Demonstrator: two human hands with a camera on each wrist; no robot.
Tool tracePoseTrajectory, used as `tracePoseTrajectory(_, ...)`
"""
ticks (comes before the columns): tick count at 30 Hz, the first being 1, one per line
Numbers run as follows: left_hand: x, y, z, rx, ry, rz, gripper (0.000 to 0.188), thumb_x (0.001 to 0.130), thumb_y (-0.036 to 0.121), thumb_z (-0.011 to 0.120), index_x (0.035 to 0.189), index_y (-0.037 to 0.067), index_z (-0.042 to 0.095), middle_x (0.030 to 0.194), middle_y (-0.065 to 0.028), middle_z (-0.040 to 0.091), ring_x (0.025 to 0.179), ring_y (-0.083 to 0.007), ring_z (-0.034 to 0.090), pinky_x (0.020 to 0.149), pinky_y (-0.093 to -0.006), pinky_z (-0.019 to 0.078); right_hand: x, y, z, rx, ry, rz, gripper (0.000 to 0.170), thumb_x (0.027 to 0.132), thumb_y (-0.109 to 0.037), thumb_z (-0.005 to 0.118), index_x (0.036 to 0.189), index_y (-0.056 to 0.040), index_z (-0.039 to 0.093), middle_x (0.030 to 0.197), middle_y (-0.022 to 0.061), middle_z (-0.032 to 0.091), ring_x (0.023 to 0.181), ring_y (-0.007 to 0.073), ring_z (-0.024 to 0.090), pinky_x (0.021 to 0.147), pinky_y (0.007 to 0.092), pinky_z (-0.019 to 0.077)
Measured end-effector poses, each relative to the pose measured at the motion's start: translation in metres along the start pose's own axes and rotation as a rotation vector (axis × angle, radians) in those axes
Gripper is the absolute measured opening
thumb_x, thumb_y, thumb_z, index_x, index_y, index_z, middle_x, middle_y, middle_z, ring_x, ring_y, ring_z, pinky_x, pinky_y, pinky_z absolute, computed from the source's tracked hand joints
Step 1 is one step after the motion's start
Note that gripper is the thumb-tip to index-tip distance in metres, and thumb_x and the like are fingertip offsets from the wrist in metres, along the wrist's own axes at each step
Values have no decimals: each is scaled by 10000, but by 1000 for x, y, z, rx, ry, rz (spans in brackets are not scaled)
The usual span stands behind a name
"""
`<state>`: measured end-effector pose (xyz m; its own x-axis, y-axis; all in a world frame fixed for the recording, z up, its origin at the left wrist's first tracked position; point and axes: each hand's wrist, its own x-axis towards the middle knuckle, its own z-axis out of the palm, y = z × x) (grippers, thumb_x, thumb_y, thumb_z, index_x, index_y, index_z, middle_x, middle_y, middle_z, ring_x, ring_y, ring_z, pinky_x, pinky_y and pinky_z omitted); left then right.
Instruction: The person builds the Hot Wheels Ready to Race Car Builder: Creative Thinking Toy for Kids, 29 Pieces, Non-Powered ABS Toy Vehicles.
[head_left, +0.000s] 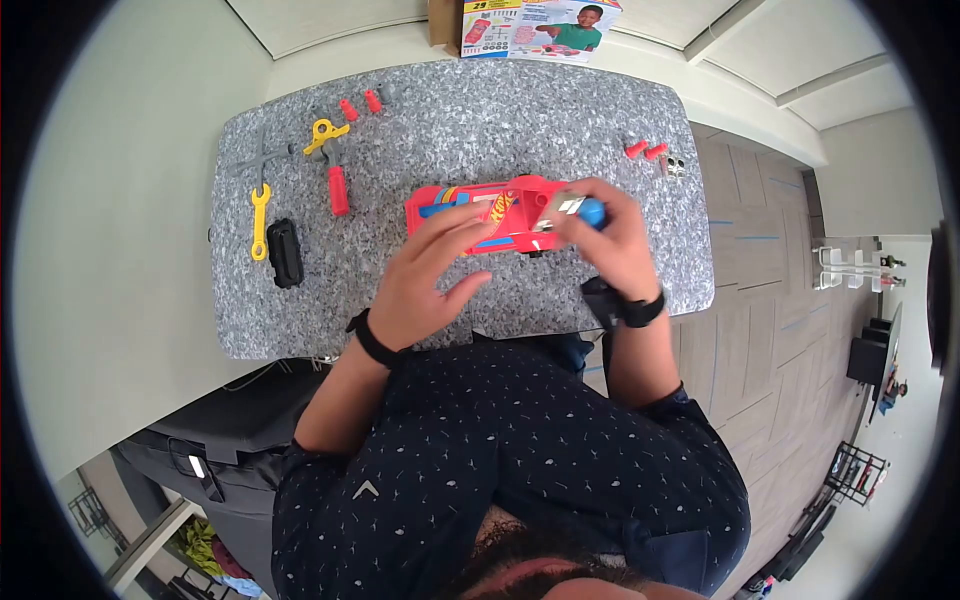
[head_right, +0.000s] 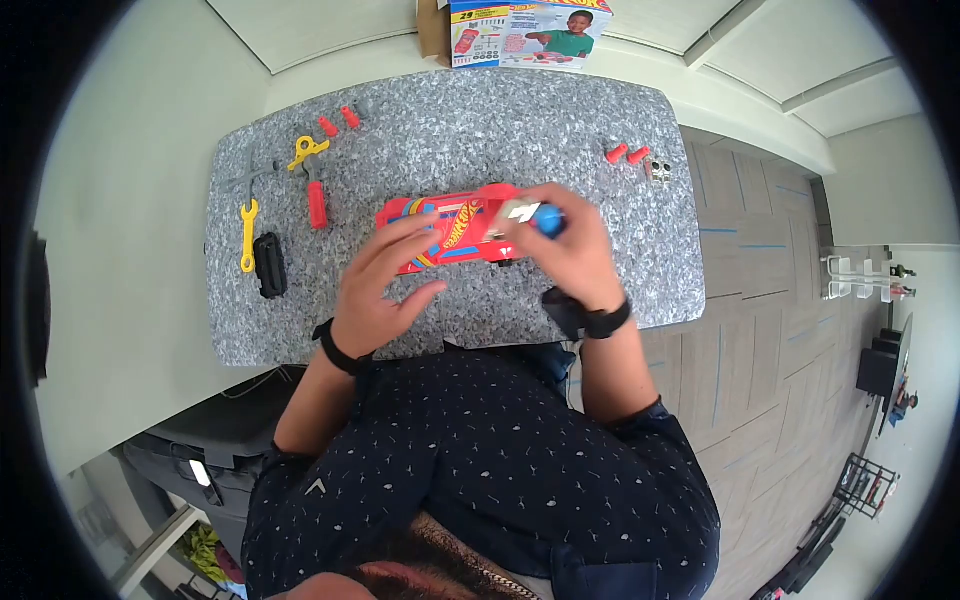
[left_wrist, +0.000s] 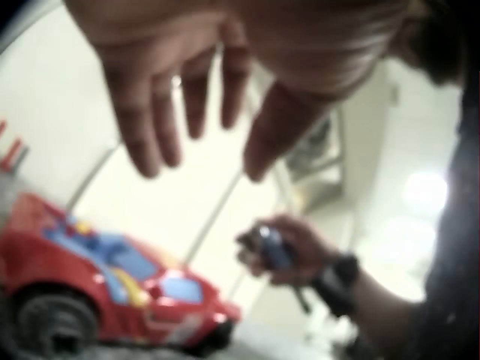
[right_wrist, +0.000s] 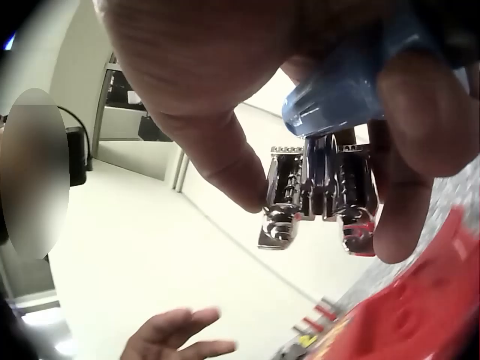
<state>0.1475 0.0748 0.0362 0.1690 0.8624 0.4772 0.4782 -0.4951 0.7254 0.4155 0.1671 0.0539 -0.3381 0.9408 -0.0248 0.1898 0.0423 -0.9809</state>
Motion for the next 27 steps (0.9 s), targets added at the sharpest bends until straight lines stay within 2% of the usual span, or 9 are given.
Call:
tracePoseTrajectory(2, 5, 4, 12, -32, 10, -63, 613, 843, 25, 926, 1423, 76, 734, 1512, -154, 704, 1326, -354, 726, 1095, -455, 606, 5, -3, 26, 50, -114, 63, 252, 1030, -194, 862, 1110, 21, 756, 884, 40, 771, 716, 93, 744, 600, 254, 571)
tracePoseTrajectory(6, 1, -21, 16, 5, 76, -129, 632, 826, 15, 913, 1427, 84, 730, 1480, -120, 708, 1300, -347, 718, 1094, -457, 593, 7, 8, 61, 101, -99, 115, 269, 1081, -236, 815, 1041, 21, 747, 838, 52, 749, 669, 116, 748, 552, 244, 554)
tracePoseTrajectory(7, 2, -24, 11, 71, 61, -110, 633, 818, 26, 911, 1422, 86, 732, 1479, -114, 703, 1313, -349, 699, 1113, -464, 573, 7, 9, 65, 51, -80, 87, 306, 1076, -262, 821, 1019, 31, 750, 851, 100, 770, 637, 124, 739, 543, 269, 545)
tracePoseTrajectory(10, 3, -33, -3, 226, 27, -92, 634, 794, 60, 907, 1405, 94, 739, 1487, -103, 683, 1355, -359, 640, 1165, -490, 513, 13, 13, 64, -141, -187, 85, 242, 1098, -197, 788, 1153, 38, 766, 925, 61, 774, 689, 89, 714, 575, 257, 573)
tracePoseTrajectory(13, -5, -53, -3, 286, 12, -135, 628, 781, 98, 914, 1386, 105, 746, 1518, -106, 659, 1403, -380, 586, 1201, -519, 465, 15, 20, 68, -206, -152, -49, 282, 1087, -202, 803, 1226, 41, 777, 928, 60, 777, 671, 74, 690, 568, 262, 553)
tracePoseTrajectory(16, -10, -66, -2, 289, -11, -165, 632, 779, 123, 934, 1382, 111, 746, 1543, -112, 647, 1435, -396, 566, 1219, -535, 450, 16, 15, 68, -235, -164, -9, 349, 1019, -250, 848, 1211, 36, 795, 1025, 184, 831, 882, 302, 798, 804, 394, 605)
tracePoseTrajectory(19, -16, -74, 0, 242, -4, -192, 650, 778, 135, 951, 1393, 111, 742, 1564, -113, 640, 1449, -391, 563, 1233, -532, 444, 17, 22, 71, -234, -159, -129, 349, 1013, -241, 849, 1218, 35, 791, 1026, 186, 828, 885, 292, 799, 804, 387, 606)
tracePoseTrajectory(22, -21, -82, -2, 201, 0, -218, 669, 784, 140, 959, 1413, 109, 734, 1584, -116, 632, 1467, -383, 558, 1243, -529, 440, 15, 12, 69, -284, -242, -78, 334, 1040, -142, 832, 1301, 55, 761, 1121, 157, 833, 1026, 208, 781, 905, 361, 613)
tracePoseTrajectory(27, -21, -80, -6, 161, -13, -236, 674, 813, 132, 949, 1444, 96, 717, 1595, -126, 625, 1467, -380, 566, 1245, -509, 446, 16, 23, 73, -346, -248, -202, 366, 1017, -149, 843, 1308, 58, 756, 1115, 174, 828, 996, 231, 788, 889, 378, 613)
